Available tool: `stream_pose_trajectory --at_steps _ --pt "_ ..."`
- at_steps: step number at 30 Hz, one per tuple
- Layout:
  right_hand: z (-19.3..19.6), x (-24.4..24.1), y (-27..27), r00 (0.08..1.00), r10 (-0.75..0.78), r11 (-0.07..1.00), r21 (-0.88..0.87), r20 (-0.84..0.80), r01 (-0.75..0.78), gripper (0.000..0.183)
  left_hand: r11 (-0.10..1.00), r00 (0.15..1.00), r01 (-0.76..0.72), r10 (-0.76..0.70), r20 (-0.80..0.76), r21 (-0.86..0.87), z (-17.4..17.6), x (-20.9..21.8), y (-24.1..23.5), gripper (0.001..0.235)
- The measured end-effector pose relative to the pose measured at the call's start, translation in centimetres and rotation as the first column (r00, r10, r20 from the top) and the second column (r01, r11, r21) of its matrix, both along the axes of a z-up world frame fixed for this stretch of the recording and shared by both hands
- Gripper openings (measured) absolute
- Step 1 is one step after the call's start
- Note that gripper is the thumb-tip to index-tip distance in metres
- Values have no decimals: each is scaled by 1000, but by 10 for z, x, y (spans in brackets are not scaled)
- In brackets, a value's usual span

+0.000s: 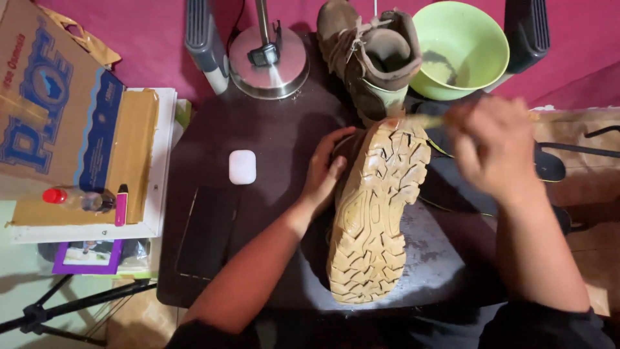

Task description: The person cleans a brown hiking boot using a toothbrush, scrubbing the upper fabric and the sole. They briefly pick up and interact with a smartphone on the table before resuming the cleaning of the boot's sole.

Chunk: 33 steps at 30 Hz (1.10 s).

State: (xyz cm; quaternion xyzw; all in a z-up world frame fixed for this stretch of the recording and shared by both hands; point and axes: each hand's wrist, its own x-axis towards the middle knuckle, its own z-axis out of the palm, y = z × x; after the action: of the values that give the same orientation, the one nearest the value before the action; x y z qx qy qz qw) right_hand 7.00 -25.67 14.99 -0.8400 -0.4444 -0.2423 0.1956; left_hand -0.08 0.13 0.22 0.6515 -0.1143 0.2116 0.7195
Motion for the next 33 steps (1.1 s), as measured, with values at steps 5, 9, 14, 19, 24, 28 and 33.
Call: stream_pose_trajectory --at_steps 5,9,14,19,24,28,33 --pt "9 15 8 996 -90 990 -114 -5 88 56 997 999 -33 34 -16 72 1 0 0 78" --pt "1 34 19 991 -90 989 -107 95 100 54 993 1000 -29 30 -3 116 -3 2 1 76" --pt "-4 16 39 971 101 994 7 215 -105 54 996 1000 -30 30 2 87 -2 1 0 75" --pt "-9 13 32 988 -130 991 27 82 129 56 999 1000 -13 13 -14 51 6 -2 0 72" --pt "-18 21 20 958 -122 992 19 259 121 57 999 999 40 -40 -33 -12 4 -2 0 69" --pt "-24 16 22 986 104 994 12 130 -107 56 997 993 38 -46 -109 -73 -4 1 1 71" --pt "-49 20 9 991 90 994 53 95 -95 59 990 995 90 -95 -39 -105 -17 4 3 59"
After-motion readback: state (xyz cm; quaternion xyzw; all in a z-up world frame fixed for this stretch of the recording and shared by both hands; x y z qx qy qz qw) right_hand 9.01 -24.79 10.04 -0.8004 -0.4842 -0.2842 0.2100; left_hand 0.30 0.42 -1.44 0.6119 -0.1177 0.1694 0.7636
